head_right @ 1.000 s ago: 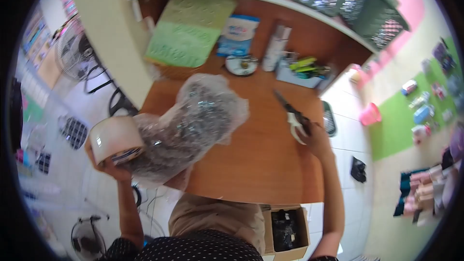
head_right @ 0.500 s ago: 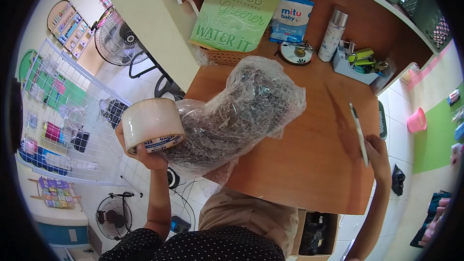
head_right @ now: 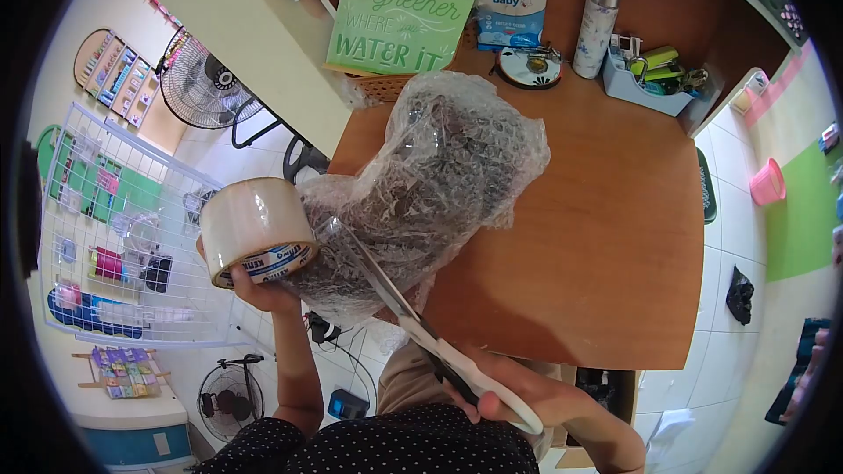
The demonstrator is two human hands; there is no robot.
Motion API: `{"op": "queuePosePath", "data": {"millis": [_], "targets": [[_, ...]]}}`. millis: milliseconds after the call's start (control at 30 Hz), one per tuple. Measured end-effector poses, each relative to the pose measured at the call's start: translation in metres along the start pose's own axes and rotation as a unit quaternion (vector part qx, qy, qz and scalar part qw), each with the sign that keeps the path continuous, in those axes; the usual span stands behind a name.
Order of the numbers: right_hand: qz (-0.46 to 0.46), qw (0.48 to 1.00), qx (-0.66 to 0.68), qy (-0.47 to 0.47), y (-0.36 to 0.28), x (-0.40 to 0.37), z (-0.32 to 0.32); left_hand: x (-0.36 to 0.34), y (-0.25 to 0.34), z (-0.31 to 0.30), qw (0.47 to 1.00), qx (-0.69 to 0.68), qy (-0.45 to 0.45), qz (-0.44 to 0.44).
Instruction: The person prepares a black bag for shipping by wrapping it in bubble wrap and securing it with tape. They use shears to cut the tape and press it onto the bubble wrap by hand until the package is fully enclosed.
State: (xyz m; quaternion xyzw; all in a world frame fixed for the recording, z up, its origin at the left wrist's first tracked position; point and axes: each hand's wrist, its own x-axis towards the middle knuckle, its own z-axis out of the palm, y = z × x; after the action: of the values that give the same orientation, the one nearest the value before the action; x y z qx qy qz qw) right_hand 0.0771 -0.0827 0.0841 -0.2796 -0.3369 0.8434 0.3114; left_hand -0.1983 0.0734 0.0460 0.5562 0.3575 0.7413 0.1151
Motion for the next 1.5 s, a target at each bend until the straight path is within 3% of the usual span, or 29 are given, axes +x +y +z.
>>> {"op": "queuePosePath", "data": {"millis": [33,133,333,533,733,767,833,933,967,1067,1100,1133,1200,1267,1300,1367,1433,1500], "targets": [[-0.035,0.997,-0.065,-0.005,-0.003,0.009,0.002,-0.001,0.000,0.000,1.000,0.000,-0.001,0.000],[-0.040,0.995,-0.086,0.005,0.003,0.016,-0.002,-0.003,-0.001,-0.002,1.000,-0.014,-0.014,0.011],[-0.058,0.993,-0.091,0.046,-0.006,0.024,0.003,-0.020,-0.010,-0.011,0.991,-0.088,0.028,-0.092],[0.006,0.999,-0.025,0.024,-0.002,0.029,-0.003,-0.020,-0.012,-0.013,0.996,-0.061,0.031,-0.063],[-0.011,0.995,-0.072,0.065,0.001,0.039,0.000,-0.017,-0.008,-0.008,0.998,-0.003,0.045,-0.044],[-0.012,0.995,-0.071,0.065,-0.002,0.042,0.002,-0.009,-0.009,-0.009,0.987,-0.142,-0.066,-0.041],[-0.059,0.995,-0.056,0.057,-0.011,0.046,0.003,-0.005,-0.008,-0.010,0.945,-0.276,-0.174,-0.036],[-0.027,0.996,-0.047,0.072,-0.009,0.041,-0.002,-0.009,-0.001,-0.001,0.942,-0.262,-0.185,-0.099],[-0.026,0.996,-0.048,0.069,-0.008,0.034,-0.002,-0.007,0.006,0.010,0.890,-0.408,-0.148,-0.140],[-0.064,0.984,-0.098,0.137,-0.007,0.001,0.003,-0.006,0.017,0.027,0.796,-0.574,-0.096,-0.168],[-0.124,0.933,-0.217,0.257,-0.008,-0.010,0.002,-0.006,0.016,0.026,0.786,-0.590,-0.091,-0.164],[-0.181,0.850,-0.329,0.369,-0.008,-0.019,-0.003,-0.006,0.016,0.026,0.775,-0.605,-0.085,-0.160],[-0.182,0.696,-0.420,0.554,0.000,-0.030,-0.025,-0.006,0.011,0.022,0.799,-0.574,-0.097,-0.153],[-0.032,0.565,-0.449,0.691,0.001,-0.037,-0.052,-0.005,0.008,0.021,0.817,-0.547,-0.110,-0.147],[-0.032,0.564,-0.448,0.693,0.008,-0.043,-0.070,-0.006,0.007,0.020,0.822,-0.538,-0.114,-0.145],[-0.017,0.440,-0.555,0.706,0.018,-0.050,-0.099,-0.007,0.005,0.018,0.836,-0.515,-0.119,-0.144],[0.004,0.430,-0.568,0.702,0.014,-0.047,-0.102,-0.005,-0.003,0.013,0.847,-0.498,-0.120,-0.142],[0.028,0.421,-0.582,0.695,0.008,-0.042,-0.099,-0.003,-0.008,0.009,0.899,-0.398,-0.173,-0.050]]}}
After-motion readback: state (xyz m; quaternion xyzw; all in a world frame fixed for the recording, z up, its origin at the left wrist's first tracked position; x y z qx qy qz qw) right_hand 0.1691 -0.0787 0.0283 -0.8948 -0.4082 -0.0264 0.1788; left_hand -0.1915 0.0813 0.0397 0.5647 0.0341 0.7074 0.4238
